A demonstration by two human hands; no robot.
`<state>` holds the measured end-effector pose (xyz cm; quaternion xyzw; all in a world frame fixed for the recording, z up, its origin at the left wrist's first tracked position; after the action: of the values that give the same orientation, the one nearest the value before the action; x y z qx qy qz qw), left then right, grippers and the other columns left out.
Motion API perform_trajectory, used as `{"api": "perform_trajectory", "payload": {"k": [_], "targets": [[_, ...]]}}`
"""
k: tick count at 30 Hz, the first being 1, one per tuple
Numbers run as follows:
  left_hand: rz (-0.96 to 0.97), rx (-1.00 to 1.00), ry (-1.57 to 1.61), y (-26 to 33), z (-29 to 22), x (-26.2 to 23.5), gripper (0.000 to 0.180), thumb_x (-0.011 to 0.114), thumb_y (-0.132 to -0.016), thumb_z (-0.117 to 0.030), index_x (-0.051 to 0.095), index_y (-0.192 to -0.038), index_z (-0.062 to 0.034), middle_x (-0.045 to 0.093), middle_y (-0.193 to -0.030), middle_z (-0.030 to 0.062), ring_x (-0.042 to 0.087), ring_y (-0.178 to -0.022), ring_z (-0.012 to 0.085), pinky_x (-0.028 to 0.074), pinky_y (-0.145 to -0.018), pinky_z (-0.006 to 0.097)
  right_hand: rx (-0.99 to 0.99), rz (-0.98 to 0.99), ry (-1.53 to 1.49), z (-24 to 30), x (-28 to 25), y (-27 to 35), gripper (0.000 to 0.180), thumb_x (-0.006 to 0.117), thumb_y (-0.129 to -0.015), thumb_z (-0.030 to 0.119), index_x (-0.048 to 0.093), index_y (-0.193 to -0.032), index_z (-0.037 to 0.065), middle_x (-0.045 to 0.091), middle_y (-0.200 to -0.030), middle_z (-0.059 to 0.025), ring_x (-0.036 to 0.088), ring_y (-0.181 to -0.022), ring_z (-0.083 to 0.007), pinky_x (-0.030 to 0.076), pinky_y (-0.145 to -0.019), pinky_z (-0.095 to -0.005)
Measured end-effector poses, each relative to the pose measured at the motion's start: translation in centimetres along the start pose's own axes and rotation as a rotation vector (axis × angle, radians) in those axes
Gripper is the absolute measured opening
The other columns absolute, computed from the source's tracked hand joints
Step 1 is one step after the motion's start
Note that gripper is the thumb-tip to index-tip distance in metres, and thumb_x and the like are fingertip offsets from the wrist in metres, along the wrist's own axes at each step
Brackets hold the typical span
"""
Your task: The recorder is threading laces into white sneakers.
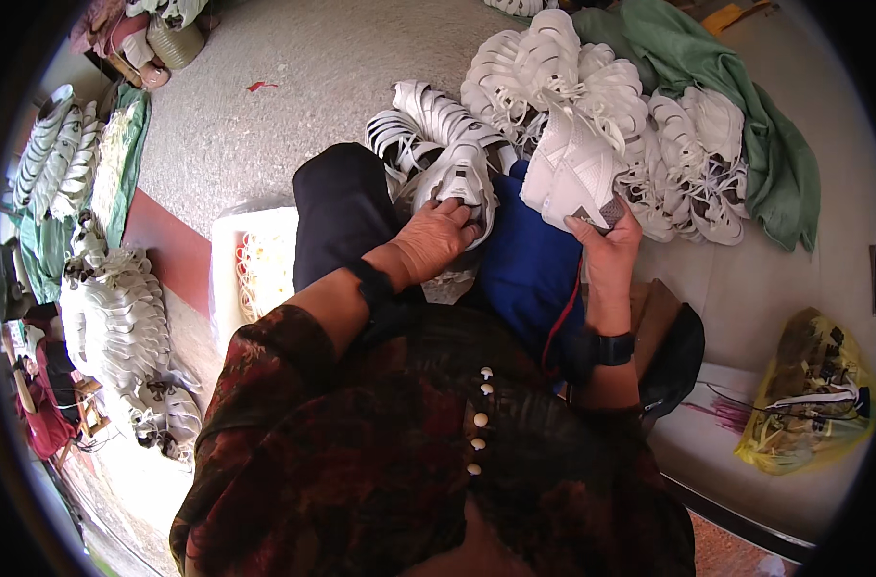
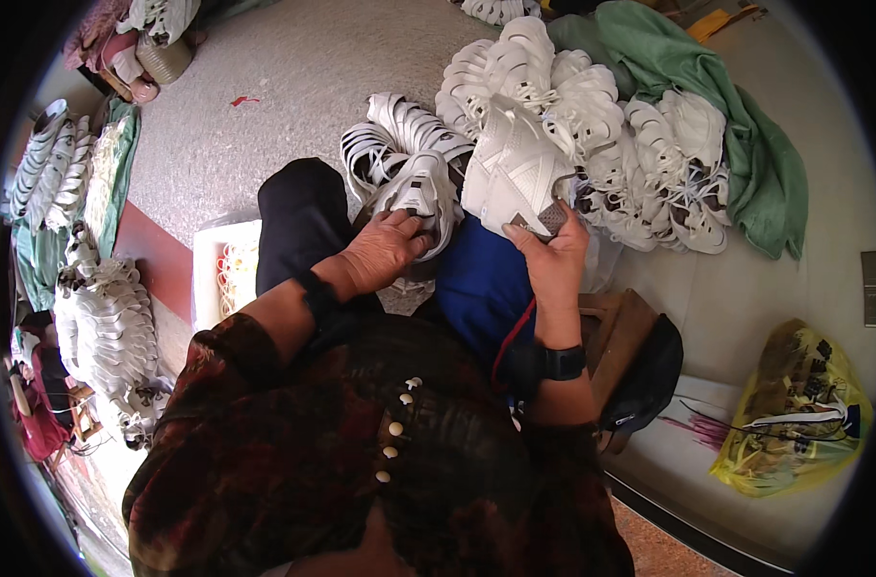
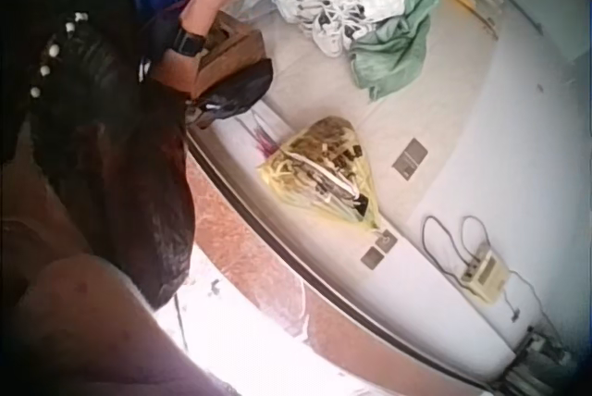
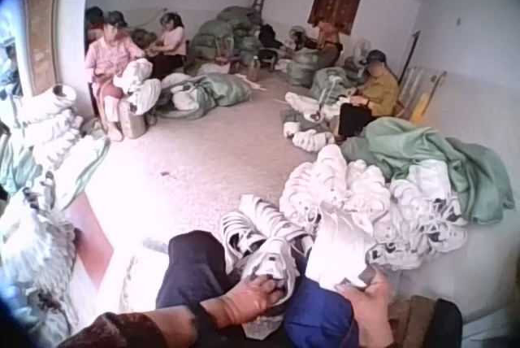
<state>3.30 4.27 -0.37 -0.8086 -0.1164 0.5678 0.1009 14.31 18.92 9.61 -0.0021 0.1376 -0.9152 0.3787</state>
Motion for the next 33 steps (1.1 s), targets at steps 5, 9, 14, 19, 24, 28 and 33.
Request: {"api": "perform_trajectory", "payload": {"k": [5, 9, 14, 19, 24, 28, 33], "targets": [[0.008, 0.019, -0.071, -0.5, 0.7, 0.6, 0.041, 0.068, -0.057, -0.008, 0.058, -0.097, -0.0083, 0.058, -0.095, 0.0070, 0.053, -0.092, 0.0282, 0.044, -0.081, 0.036, 0.009, -0.046, -0.088, -0.8, -1.4, 0.0, 0.039, 0.072, -0.065, -0.001, 0.058, -0.102, -0.001, 0.062, -0.086, -0.0024, 0.056, -0.076, -0.0086, 0.045, -0.073, -0.0241], [-0.102, -0.071, 0.253, 0.0, 1.8, -1.2, 0.037, 0.063, -0.059, -0.003, 0.058, -0.096, -0.0079, 0.060, -0.079, 0.0101, 0.058, -0.079, 0.0309, 0.048, -0.070, 0.039, 0.017, -0.036, -0.100, -0.7, -3.1, 0.3, 0.039, 0.071, -0.066, -0.002, 0.058, -0.102, -0.002, 0.063, -0.090, -0.0037, 0.057, -0.080, -0.0097, 0.045, -0.075, -0.0248], [0.201, -0.047, -0.081, 0.1, 1.8, 2.8, 0.034, 0.061, -0.062, -0.005, 0.058, -0.096, -0.0093, 0.062, -0.083, 0.0121, 0.060, -0.082, 0.0307, 0.048, -0.073, 0.039, 0.018, -0.055, -0.111, -0.4, -2.3, 0.5, 0.040, 0.071, -0.065, -0.002, 0.057, -0.103, -0.002, 0.063, -0.090, -0.0040, 0.058, -0.080, -0.0113, 0.046, -0.075, -0.0252], [-0.088, -0.469, 0.437, 0.7, 5.1, -2.1, 0.049, 0.070, -0.063, -0.005, 0.053, -0.110, -0.0042, 0.062, -0.087, 0.0164, 0.062, -0.080, 0.0307, 0.049, -0.074, 0.035, 0.022, 0.126, 0.204, 0.2, -0.2, 0.7, 0.044, 0.070, -0.066, -0.002, 0.054, -0.106, -0.006, 0.061, -0.097, -0.0049, 0.056, -0.086, -0.0100, 0.045, -0.078, -0.0250], [-0.708, -0.537, 0.594, 3.8, 8.5, -11.6, 0.054, 0.073, -0.065, -0.005, 0.047, -0.110, 0.0082, 0.061, -0.092, 0.0155, 0.058, -0.084, 0.0179, 0.046, -0.078, 0.028, -0.235, 0.397, 0.833, 1.1, 6.6, 1.4, 0.035, 0.067, -0.063, 0.003, 0.052, -0.095, -0.003, 0.059, -0.085, -0.0191, 0.058, -0.080, -0.0341, 0.046, -0.071, -0.0373], [-0.743, -0.504, 0.564, 4.4, 6.7, -14.8, 0.058, 0.074, -0.066, -0.006, 0.044, -0.113, 0.0089, 0.059, -0.098, 0.0159, 0.056, -0.092, 0.0191, 0.045, -0.082, 0.029, -0.333, 0.663, 0.989, -7.4, 14.0, 3.8, 0.024, 0.062, -0.062, 0.003, 0.052, -0.083, 0.000, 0.056, -0.083, -0.0194, 0.055, -0.080, -0.0346, 0.045, -0.070, -0.0407], [-0.472, -0.397, 0.398, 3.3, 3.1, -11.9, 0.058, 0.074, -0.062, -0.008, 0.046, -0.111, 0.0057, 0.058, -0.099, 0.0225, 0.058, -0.092, 0.0369, 0.045, -0.083, 0.037, -0.168, 0.876, 0.924, -9.5, 14.7, 4.4, 0.027, 0.064, -0.062, 0.006, 0.054, -0.086, 0.002, 0.055, -0.091, -0.0192, 0.053, -0.090, -0.0320, 0.043, -0.078, -0.0401]]}}
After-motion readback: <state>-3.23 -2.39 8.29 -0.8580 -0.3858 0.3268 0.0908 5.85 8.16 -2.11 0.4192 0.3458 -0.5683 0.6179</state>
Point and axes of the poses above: each hand's wrist, its own y-axis away from the middle knuckle, its own x-axis out of the palm, z = x × y, the point moved 7 cm from there along -y, towards the middle knuckle
